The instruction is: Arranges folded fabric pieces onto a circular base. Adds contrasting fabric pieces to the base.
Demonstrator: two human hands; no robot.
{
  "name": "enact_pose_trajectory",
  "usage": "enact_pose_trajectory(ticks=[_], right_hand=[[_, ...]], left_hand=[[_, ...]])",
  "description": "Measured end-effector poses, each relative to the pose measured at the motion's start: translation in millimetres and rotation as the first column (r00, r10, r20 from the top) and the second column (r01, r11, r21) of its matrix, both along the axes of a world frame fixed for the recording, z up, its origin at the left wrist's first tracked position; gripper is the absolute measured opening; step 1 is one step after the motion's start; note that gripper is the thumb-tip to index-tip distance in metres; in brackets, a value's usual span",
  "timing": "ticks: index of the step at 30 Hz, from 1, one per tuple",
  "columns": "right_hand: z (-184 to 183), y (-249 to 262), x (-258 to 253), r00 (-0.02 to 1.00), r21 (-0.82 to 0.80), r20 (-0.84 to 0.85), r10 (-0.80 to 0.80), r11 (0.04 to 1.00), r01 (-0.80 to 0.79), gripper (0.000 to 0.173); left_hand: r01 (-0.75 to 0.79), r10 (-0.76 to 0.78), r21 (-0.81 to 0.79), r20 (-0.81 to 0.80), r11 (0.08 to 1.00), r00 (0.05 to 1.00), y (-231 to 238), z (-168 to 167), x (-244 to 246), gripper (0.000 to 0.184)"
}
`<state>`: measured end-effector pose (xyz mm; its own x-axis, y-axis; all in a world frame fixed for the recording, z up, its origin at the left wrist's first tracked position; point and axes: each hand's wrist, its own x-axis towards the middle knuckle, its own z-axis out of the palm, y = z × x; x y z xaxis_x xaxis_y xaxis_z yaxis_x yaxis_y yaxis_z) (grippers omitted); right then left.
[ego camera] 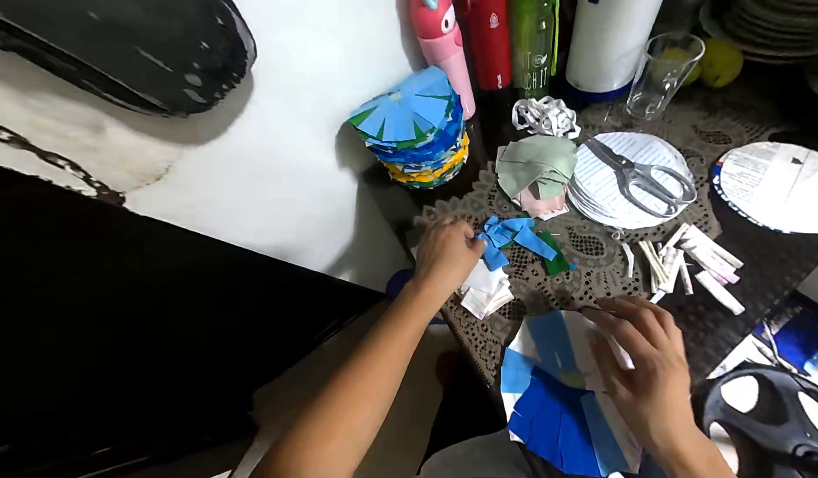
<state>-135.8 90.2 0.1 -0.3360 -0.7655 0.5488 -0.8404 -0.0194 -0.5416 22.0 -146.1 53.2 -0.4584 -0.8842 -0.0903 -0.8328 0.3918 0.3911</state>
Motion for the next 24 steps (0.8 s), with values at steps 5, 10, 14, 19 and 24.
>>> enact_pose_trajectory(ticks=[5,10,14,19,24], right_hand=[[3,-51,-6,0.994,0.134,-0.094,-0.049,0.989,0.061,0.020],[3,-80,-9,0.972,0.215,-0.233,0.008,0.976,0.043,0.013],[0,-88,-13,0.962,0.211,-0.269,0.037,0.977,0.021,0.012],[52,-82,-33,0.844,0.407,0.525,-0.113,0.904,-0.133,0.013],[72,-62,-45,0.427,0.254,0.893,-0.144,0.944,-0.212,0.016]], left_hand=[[0.005,0.000,0.080,-0.057,0.997,0.998,0,-2,-10,0.016],[0.010,0.001,0.074,-0.137,0.997,0.991,8,9,-7,0.015],[0.107,-0.110,-0.029,-0.140,0.994,0.984,23,11,-9,0.025],[0.295,-0.261,0.057,-0.324,0.954,0.909,59,8,-19,0.017],[0.317,-0.326,-0.121,-0.586,0.941,0.742,89,0,-34,0.011]])
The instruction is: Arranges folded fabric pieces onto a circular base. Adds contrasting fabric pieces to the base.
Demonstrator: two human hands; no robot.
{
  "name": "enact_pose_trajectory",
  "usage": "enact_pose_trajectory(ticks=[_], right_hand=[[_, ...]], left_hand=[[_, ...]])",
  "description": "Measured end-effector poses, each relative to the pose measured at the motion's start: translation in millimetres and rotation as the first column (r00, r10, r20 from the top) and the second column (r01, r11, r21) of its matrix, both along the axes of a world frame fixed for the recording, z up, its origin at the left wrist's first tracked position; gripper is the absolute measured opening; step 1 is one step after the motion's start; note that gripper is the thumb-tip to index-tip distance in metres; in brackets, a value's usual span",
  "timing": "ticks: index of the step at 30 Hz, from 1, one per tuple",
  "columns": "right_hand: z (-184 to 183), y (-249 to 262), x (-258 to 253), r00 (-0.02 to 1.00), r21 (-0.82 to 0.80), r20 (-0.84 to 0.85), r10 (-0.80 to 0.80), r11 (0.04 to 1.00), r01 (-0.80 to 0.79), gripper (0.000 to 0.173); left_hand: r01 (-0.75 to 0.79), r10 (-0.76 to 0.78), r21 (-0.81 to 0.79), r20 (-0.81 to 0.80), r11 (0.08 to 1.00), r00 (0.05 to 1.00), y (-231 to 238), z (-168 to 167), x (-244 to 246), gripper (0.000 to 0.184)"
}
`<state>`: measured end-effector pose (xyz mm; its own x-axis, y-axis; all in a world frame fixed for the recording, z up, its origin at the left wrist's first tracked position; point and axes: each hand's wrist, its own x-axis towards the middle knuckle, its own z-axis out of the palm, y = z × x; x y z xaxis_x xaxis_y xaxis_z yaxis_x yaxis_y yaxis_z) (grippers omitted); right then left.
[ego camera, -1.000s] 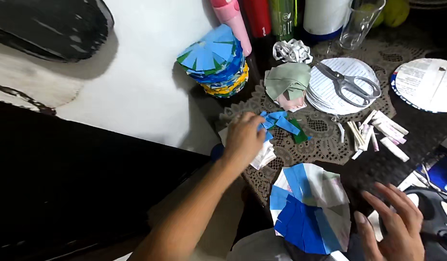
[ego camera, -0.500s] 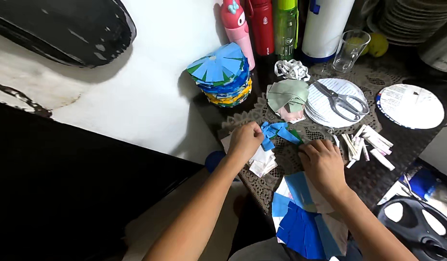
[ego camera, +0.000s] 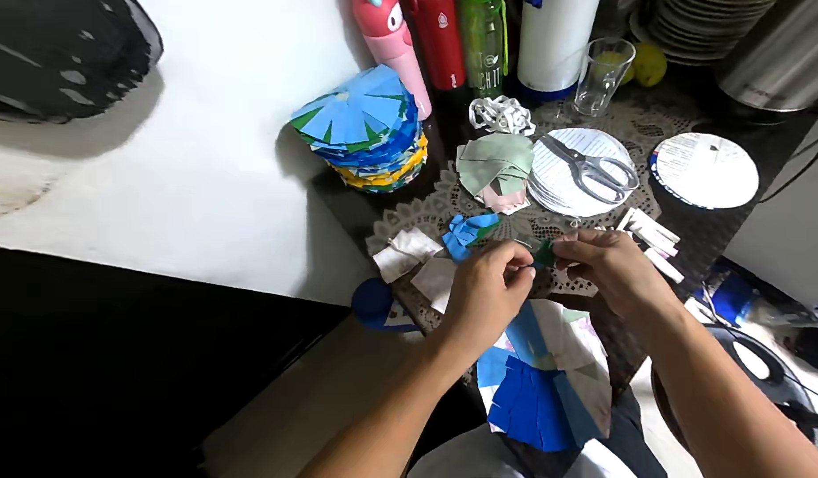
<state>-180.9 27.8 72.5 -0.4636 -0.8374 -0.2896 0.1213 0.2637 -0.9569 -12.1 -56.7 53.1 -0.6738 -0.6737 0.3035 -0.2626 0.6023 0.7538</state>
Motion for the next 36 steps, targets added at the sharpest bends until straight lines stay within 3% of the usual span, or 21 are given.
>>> enact_pose_trajectory(ticks=[5,13,22,31,34,36], right_hand=[[-5,16,7,0.997,-0.086,0.066,-0.034,0.995,0.040,0.017],[-28,29,23,0.979,-0.292,-0.108,-0.173,0.947,0.135,0.010],[-39,32,20,0.992,-0.262,0.011,-0.122,0.957,0.121,0.014],[-43,31,25,0.980,-0.288,-0.134,-0.144,0.952,0.101,0.010],[-43,32,23,0.979,-0.264,-0.170,-0.113,0.962,0.066,0.008],[-43,33,22,0.979,-0.261,-0.180,-0.095,0.964,0.046,0.009]], left_hand=[[-0.011,0.011,0.003,-0.019,1.000,1.000,12,5,-12,0.009],[-0.058,0.063,-0.225,0.017,0.973,0.998,23,3,-18,0.007],[0.013,-0.021,0.067,0.123,0.998,0.992,14,9,-15,0.007],[0.021,-0.014,-0.048,0.140,0.999,0.990,16,9,-11,0.006],[0.028,-0.041,0.088,0.156,0.996,0.987,11,10,-12,0.004],[0.049,-0.085,0.263,0.125,0.964,0.989,6,8,-11,0.005]])
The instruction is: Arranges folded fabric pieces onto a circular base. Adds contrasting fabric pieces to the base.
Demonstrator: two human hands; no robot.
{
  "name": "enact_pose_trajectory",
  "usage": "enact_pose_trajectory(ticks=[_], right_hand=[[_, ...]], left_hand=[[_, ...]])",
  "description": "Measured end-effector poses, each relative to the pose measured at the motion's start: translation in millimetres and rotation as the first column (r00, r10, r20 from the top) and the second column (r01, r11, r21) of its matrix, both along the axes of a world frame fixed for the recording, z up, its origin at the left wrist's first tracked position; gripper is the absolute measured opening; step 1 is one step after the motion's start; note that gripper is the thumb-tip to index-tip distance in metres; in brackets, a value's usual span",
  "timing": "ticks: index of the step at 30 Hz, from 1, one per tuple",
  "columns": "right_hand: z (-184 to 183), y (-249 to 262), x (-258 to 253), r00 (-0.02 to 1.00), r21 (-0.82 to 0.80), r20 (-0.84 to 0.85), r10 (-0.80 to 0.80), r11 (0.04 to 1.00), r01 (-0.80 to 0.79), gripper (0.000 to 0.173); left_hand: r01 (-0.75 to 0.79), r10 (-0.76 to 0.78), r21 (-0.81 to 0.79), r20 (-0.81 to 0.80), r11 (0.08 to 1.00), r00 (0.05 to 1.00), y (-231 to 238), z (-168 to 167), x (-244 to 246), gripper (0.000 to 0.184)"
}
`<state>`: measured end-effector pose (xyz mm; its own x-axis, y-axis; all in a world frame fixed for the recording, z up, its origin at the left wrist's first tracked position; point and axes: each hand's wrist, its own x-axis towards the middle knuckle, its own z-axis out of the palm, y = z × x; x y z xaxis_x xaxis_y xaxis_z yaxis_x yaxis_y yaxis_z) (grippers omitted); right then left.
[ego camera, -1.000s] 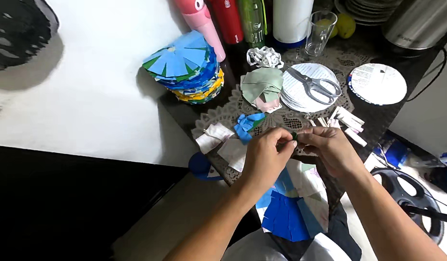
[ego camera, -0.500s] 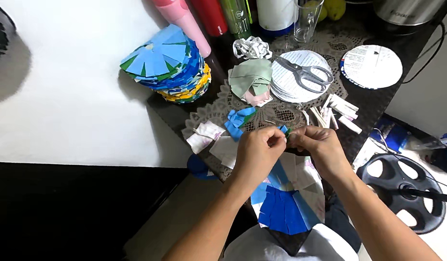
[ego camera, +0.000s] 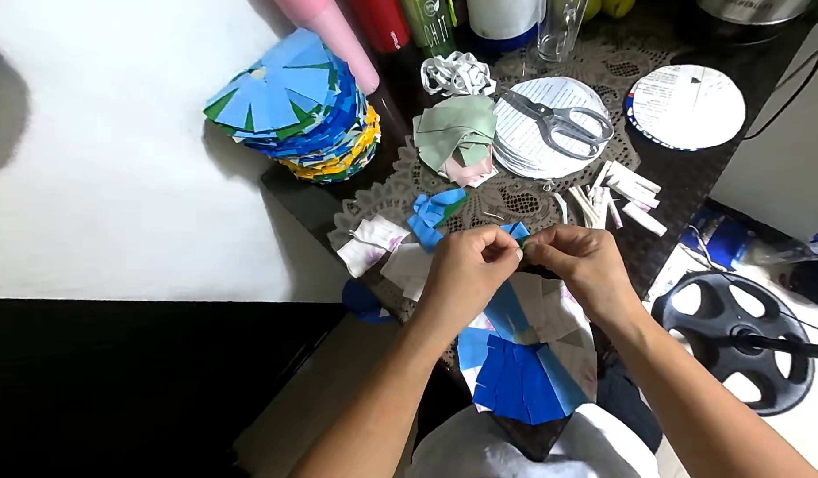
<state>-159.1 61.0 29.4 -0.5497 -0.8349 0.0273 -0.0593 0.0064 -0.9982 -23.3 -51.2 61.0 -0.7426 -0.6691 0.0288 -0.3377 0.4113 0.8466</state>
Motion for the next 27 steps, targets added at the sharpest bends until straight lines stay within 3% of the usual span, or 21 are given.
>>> enact_pose_trajectory(ticks=[3,6,19,27], right_hand=[[-1,2,-2,0.999,-0.009,0.032,0.026,1.000,-0.026,0.010],[-3,5,-1,0.997,-0.031,0.042,0.060,0.998,-0.059,0.011],[-1,10,4,0.980,-0.041,-0.201,-0.008,0.999,0.000,0.009],[-10,10,4,1.000,-0.081,-0.015,0.023,0.996,-0.025,0.009]], left_hand=[[0.023,-0.008,0.286,-0.056,0.958,0.998,-5,-1,1,0.009],[0.038,-0.001,0.404,-0.091,0.914,0.996,-5,1,3,0.012],[0.044,-0.044,0.068,0.003,0.997,0.999,1,4,5,0.004],[0.053,-0.049,0.103,-0.041,0.993,0.998,1,-1,6,0.004]])
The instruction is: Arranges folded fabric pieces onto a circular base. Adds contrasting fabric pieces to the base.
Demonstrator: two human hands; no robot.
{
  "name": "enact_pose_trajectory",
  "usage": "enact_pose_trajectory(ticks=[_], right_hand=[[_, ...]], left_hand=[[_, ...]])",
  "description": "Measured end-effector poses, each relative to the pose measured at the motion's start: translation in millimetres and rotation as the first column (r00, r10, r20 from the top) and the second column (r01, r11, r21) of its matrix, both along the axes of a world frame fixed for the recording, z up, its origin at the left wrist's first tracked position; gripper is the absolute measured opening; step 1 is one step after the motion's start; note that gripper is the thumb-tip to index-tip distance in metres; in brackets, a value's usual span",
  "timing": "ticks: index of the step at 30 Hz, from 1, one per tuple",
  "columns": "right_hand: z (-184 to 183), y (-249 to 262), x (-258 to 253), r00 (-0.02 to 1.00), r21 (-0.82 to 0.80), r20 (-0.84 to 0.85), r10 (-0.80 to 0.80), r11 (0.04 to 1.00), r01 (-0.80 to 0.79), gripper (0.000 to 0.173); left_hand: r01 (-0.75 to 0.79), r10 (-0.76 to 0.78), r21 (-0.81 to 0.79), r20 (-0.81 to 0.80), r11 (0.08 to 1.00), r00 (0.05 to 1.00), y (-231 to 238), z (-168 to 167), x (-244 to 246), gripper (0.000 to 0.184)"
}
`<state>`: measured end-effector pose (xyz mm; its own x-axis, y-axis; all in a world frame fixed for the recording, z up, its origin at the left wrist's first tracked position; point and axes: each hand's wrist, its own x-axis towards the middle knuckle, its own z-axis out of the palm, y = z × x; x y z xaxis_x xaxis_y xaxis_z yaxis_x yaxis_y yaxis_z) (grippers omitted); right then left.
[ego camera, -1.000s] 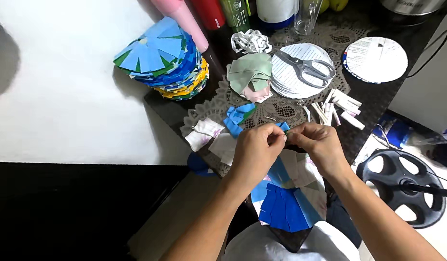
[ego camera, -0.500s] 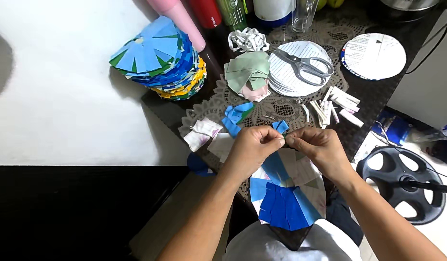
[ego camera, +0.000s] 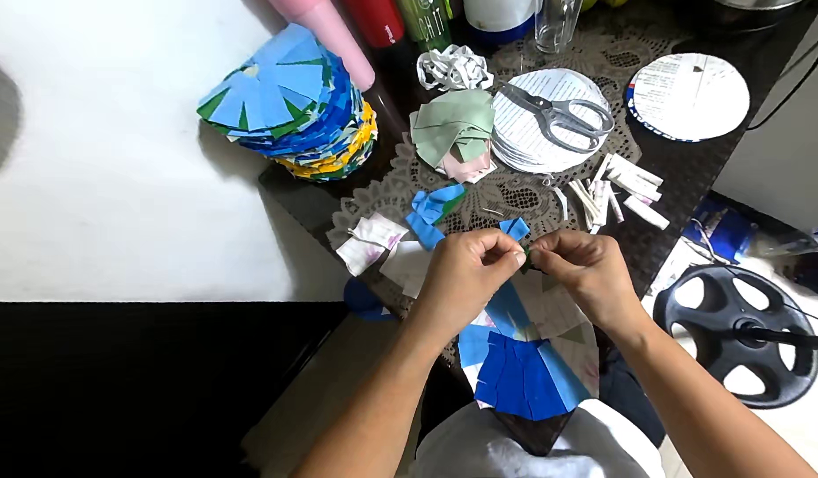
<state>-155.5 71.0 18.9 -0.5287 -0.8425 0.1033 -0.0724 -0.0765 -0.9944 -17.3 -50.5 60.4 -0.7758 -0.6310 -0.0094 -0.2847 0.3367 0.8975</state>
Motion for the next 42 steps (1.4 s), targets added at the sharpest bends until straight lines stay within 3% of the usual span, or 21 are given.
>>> enact_pose_trajectory(ticks=[9,15,17,20,23,25,28,31,34,37,40,42], right_hand=[[-1,0,4,0.998,-0.032,-0.065,-0.018,0.999,0.016,0.008],[-2,0,-1,0.992,0.030,0.126,0.009,0.999,-0.013,0.014],[-3,1,-4,0.978,0.030,0.210,-0.003,1.000,-0.003,0.016],[-2,4,-9,0.949,0.055,0.313,-0.022,0.998,0.005,0.018],[4,7,-11,0.922,0.101,0.385,-0.037,0.995,-0.002,0.021],[9,8,-10,0.895,0.118,0.444,-0.043,0.993,-0.011,0.022],[17,12,-5,0.833,0.128,0.549,-0.066,0.992,-0.006,0.024],[24,16,1,0.787,0.133,0.613,-0.072,0.991,-0.013,0.024],[28,22,6,0.776,0.097,0.627,-0.072,0.995,0.014,0.023],[33,29,9,0.803,0.094,0.588,-0.094,0.994,0.048,0.023],[33,32,9,0.843,0.114,0.524,-0.123,0.991,0.074,0.022],[26,31,7,0.892,0.111,0.424,-0.158,0.986,0.121,0.019]], left_hand=[[-0.001,0.005,-0.085,0.045,0.996,0.999,3,3,-1,0.005],[0.042,-0.044,0.094,0.017,0.995,0.999,-5,-3,0,0.004],[0.024,-0.028,0.083,0.052,0.996,0.998,-10,-1,2,0.005],[-0.073,0.100,-0.156,0.174,0.985,0.980,-19,4,4,0.009],[-0.101,0.262,-0.489,0.272,0.867,0.926,-28,2,2,0.014],[-0.076,0.285,-0.595,0.264,0.800,0.922,-27,-6,3,0.016],[-0.025,0.114,-0.685,0.085,0.728,0.990,-3,-17,7,0.029],[-0.073,-0.083,-0.741,-0.172,0.667,0.982,28,-38,5,0.030],[-0.149,-0.100,-0.727,-0.288,0.671,0.952,41,-50,-4,0.025],[-0.176,-0.083,-0.637,-0.355,0.751,0.931,49,-53,-9,0.010],[-0.130,-0.053,-0.401,-0.414,0.907,0.909,48,-49,-15,0.006],[-0.068,-0.001,-0.159,-0.399,0.985,0.917,43,-42,-17,0.008]])
